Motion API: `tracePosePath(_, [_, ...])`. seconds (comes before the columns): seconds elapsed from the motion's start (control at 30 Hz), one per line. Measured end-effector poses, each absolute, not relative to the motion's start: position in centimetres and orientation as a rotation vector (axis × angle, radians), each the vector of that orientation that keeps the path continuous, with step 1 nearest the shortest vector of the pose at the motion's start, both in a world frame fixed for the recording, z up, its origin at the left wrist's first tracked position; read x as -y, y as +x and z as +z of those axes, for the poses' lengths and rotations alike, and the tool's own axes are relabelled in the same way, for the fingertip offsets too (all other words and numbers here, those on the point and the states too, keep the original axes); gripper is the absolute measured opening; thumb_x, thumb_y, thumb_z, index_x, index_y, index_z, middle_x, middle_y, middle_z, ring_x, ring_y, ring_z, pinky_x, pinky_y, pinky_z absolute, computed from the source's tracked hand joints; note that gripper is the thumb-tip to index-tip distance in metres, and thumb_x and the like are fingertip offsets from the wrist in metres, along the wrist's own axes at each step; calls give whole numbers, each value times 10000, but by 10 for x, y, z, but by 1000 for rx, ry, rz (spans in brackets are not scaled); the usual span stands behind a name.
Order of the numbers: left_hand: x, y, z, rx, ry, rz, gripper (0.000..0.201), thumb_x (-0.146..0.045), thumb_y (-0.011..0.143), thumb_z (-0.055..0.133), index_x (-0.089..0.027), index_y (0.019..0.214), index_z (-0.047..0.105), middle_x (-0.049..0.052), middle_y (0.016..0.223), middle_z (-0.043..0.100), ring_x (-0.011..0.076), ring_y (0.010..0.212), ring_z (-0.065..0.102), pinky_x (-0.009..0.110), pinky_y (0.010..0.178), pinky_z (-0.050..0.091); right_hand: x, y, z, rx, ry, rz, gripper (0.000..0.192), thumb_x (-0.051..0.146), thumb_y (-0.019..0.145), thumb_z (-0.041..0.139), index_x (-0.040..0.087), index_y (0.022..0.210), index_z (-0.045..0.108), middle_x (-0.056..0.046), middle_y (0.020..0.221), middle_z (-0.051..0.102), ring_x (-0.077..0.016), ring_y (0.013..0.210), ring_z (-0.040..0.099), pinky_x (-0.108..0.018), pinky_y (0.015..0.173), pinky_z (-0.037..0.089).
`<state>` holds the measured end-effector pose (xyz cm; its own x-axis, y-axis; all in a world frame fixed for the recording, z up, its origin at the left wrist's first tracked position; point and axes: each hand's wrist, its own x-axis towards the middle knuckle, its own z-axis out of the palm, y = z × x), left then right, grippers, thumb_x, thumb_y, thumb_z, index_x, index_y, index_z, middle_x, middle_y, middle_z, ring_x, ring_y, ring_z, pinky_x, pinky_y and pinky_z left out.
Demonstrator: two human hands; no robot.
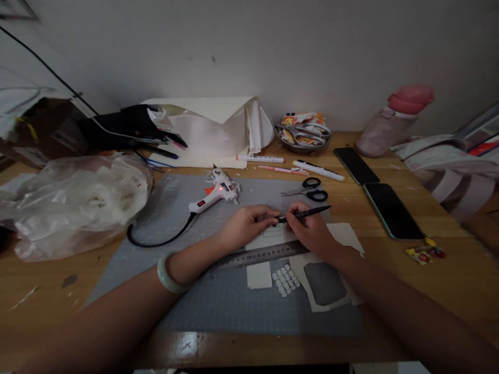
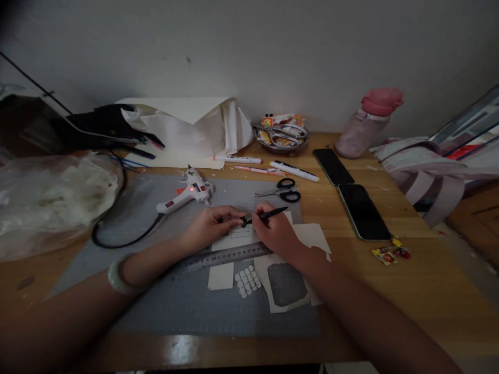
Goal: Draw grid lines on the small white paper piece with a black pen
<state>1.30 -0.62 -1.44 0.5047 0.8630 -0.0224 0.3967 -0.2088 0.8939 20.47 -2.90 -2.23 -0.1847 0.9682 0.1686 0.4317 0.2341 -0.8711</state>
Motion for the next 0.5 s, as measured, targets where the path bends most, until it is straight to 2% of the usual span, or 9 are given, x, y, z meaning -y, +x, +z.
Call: tracePosePath(0.5, [7,12,-16,-1088,1811,609,278,-363,853,577,-218,1038,727,21,870,748,164,782,644,239,703,495,31,206,-23,1783,-1291,878,148,252,865,474,223,721,456,45,606,475,-123,573,455,-257,585,361])
